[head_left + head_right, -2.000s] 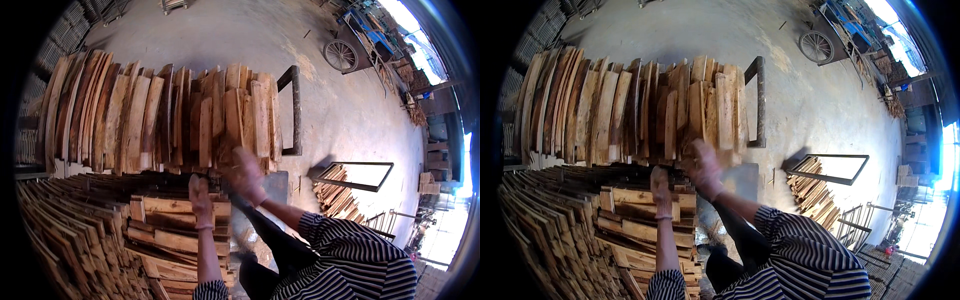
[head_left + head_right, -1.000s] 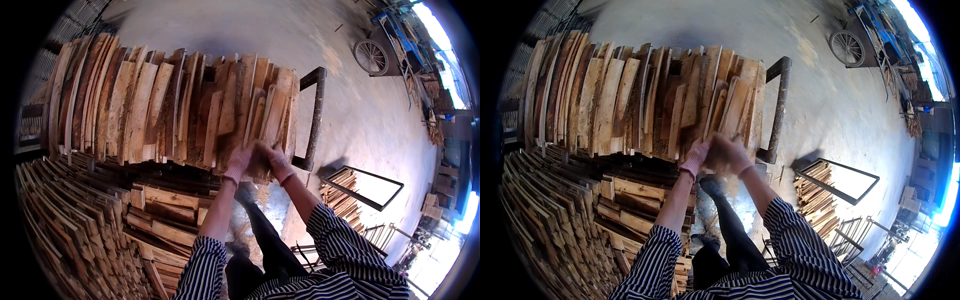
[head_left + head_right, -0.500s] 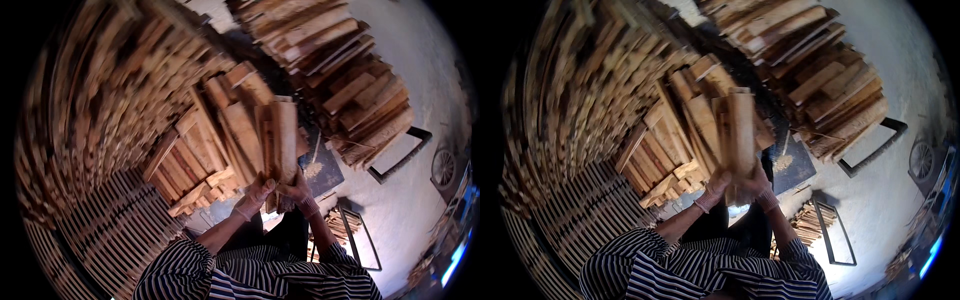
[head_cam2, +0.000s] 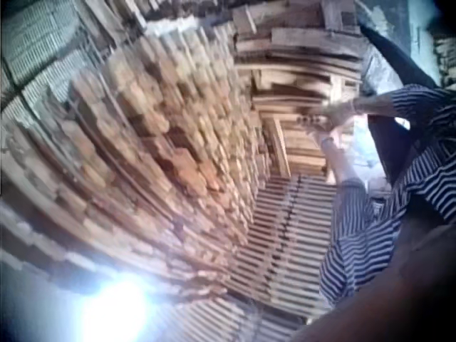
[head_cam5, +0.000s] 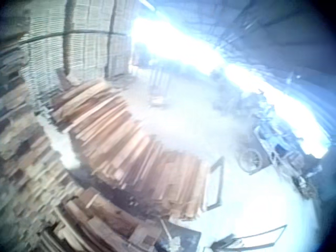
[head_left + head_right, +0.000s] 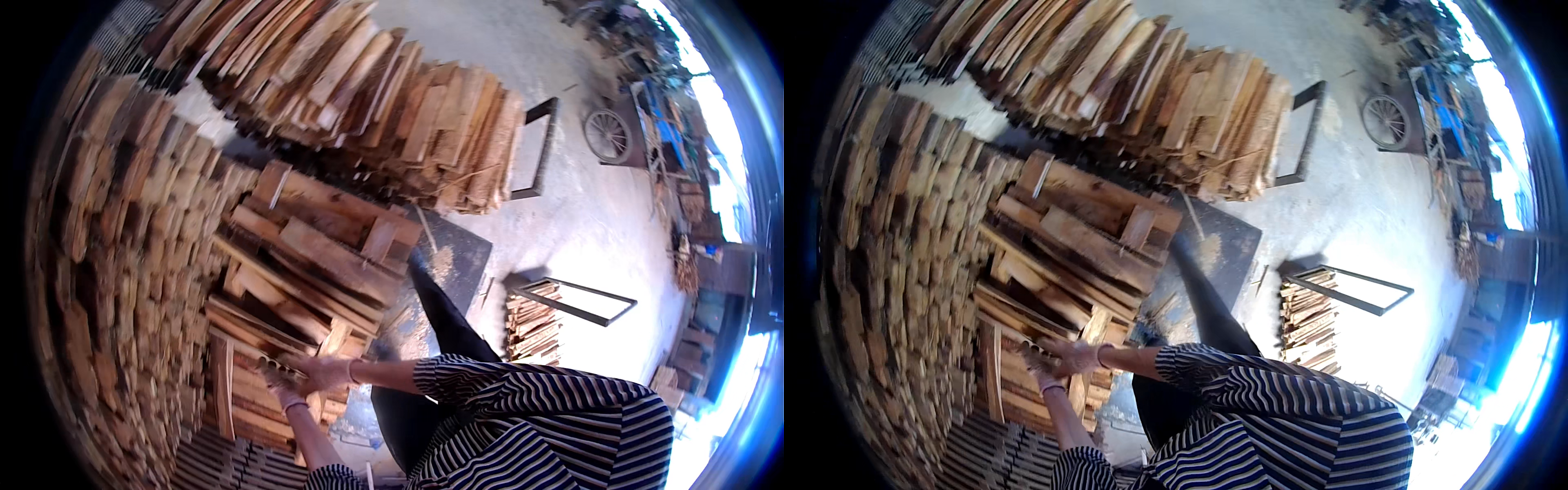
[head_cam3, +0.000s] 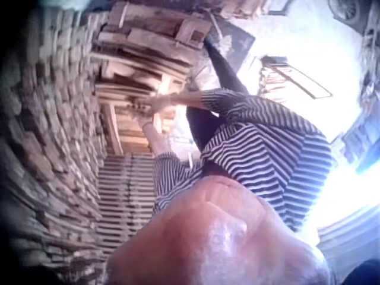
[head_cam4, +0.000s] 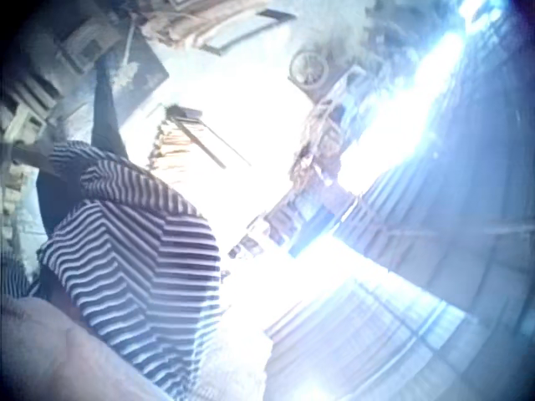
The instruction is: The person repeatedly picks up wooden planks from a large pile and stacks them onto a metal rack. The person handles the planks one by one, arranging them vertically on the rack to form a neat stack.
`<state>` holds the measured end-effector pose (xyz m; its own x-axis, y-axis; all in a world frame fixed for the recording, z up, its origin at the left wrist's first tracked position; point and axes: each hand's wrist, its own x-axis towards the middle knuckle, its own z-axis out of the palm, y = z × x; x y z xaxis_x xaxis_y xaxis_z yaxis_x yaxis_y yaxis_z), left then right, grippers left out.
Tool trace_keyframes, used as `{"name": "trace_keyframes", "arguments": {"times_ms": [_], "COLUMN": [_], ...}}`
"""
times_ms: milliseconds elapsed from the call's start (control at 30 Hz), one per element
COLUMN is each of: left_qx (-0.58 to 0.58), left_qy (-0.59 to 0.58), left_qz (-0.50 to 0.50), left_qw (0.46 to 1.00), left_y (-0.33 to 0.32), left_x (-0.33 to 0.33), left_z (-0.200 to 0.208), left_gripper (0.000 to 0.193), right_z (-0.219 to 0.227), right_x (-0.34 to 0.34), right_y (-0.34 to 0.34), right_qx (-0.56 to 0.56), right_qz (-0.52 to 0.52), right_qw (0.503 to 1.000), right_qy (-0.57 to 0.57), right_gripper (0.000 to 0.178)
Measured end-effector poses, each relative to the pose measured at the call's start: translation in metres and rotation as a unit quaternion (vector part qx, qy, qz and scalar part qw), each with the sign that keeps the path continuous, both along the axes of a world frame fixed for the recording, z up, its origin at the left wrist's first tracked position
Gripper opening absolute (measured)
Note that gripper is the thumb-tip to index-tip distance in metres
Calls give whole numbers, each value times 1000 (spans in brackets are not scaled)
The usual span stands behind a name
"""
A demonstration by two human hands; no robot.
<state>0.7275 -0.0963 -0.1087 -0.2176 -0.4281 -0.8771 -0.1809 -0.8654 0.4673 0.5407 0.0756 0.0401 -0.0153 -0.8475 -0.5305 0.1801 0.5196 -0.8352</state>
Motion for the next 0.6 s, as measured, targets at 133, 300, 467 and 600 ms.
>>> {"name": "trace_keyframes", "arguments": {"times_ms": [133,300,467,600], "left_qx": [-224,-355,-83,205], "left_qy": [-37,43,87,199], "left_qz": [-47,-179,-305,-342], "left_qw": [973,916,945,895], "left_y": [10,83,213,298], "left_x": [-75,-207,-357,-477], "left_z": [16,50,45,27], "left_gripper": [67,69,47,39], "right_z": [-11,-64,-94,-98], "right_x": [2,-104,-279,-408], "right_y": [88,225,366,412], "right_qx": [14,177,268,322], "right_qz": [-68,-323,-528,-583], "right_qw": [997,925,752,645], "right_qy": [-38,91,289,374], "right_gripper": [93,90,86,91]}}
